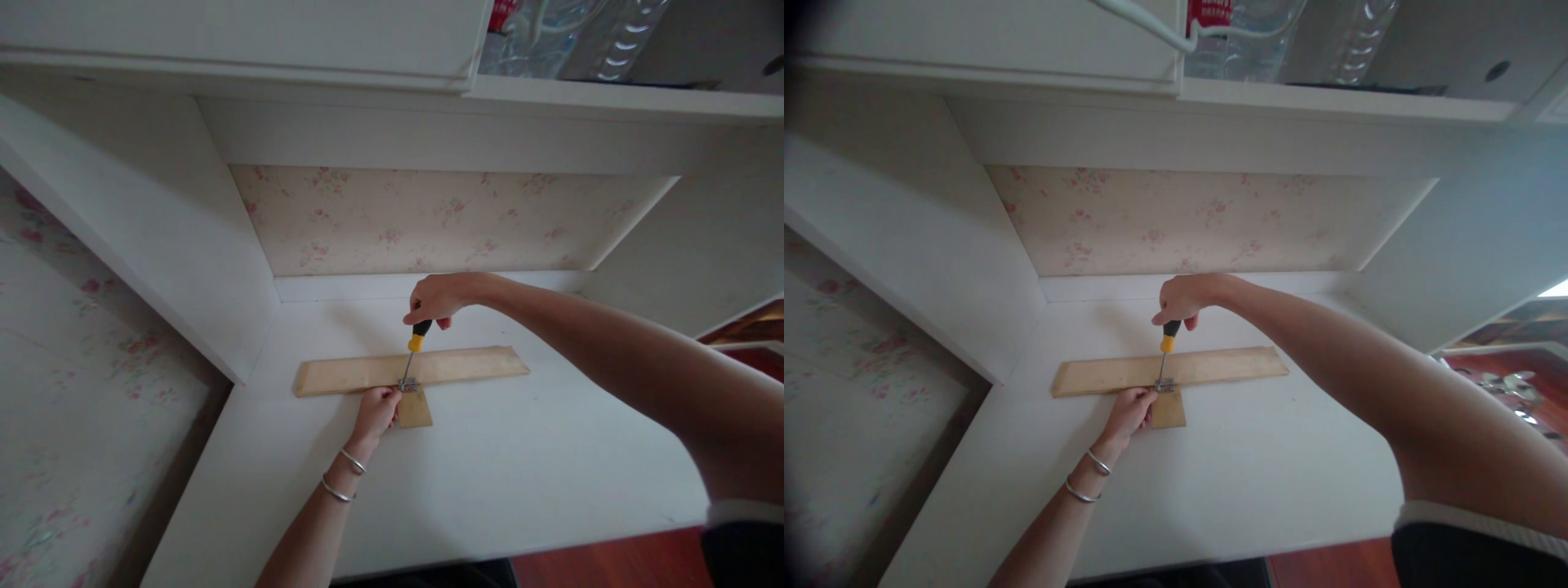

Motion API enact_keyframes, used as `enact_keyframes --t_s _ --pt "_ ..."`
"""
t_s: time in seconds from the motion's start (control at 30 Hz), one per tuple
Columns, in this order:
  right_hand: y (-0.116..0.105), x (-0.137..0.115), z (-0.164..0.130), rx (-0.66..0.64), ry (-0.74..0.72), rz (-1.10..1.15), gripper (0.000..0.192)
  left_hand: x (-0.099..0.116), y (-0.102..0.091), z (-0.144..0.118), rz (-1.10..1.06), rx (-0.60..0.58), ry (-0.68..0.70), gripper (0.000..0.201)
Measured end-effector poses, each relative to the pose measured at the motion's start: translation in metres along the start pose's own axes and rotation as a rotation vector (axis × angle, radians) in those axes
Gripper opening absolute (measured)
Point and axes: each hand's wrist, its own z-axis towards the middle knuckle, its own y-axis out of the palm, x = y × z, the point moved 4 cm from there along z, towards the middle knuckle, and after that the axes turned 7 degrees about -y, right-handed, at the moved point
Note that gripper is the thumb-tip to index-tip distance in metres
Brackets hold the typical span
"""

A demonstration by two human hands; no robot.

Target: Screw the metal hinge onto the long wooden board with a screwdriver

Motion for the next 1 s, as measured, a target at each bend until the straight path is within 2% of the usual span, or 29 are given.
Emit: enact_keyframes --t_s 0.07,0.13,0.2,0.27,0.33,0.4,0.5,0.57,0.63,0.7,0.8,1.0 --pt "-0.001 -0.002 0.000 0.058 -0.068 -0.032 0.040 0.001 0.000 -0.001 0.001 0.000 -0.003 0.025" --pt "-0.001 -0.006 -0.002 0.101 -0.126 -0.063 0.048 0.002 0.000 -0.001 0.011 0.000 -0.002 0.025" --pt "0.001 -0.007 -0.004 0.071 -0.097 -0.053 0.051 0.002 -0.001 -0.002 0.022 0.001 -0.001 0.025" --pt "0.004 -0.007 -0.006 0.007 -0.012 -0.021 0.047 0.002 -0.001 -0.002 0.023 -0.002 0.004 0.026" --pt "0.007 -0.007 -0.008 -0.017 -0.005 -0.034 0.040 0.002 0.000 -0.001 0.015 -0.006 0.004 0.027" --pt "0.007 -0.008 -0.010 0.032 -0.102 -0.087 0.032 0.001 0.000 -0.001 0.014 -0.007 0.003 0.028" --pt "0.009 -0.006 -0.012 0.102 -0.223 -0.119 0.045 0.000 0.000 -0.001 0.020 -0.006 0.001 0.027" --pt "0.012 -0.001 -0.013 0.093 -0.177 -0.078 0.050 0.001 0.000 -0.001 0.014 -0.006 0.002 0.025" --pt "0.017 0.002 -0.015 0.044 -0.090 -0.036 0.046 0.002 0.001 -0.002 0.005 -0.004 -0.003 0.024" --pt "0.020 0.002 -0.018 0.026 -0.063 -0.056 0.039 0.002 0.001 -0.003 -0.004 -0.005 -0.014 0.024" --pt "0.022 -0.003 -0.024 0.103 -0.174 -0.137 0.027 0.003 0.001 -0.004 -0.014 -0.010 -0.020 0.024" --pt "0.033 0.005 -0.039 0.191 -0.314 -0.119 0.029 0.005 0.000 -0.006 0.003 -0.012 -0.014 0.025"
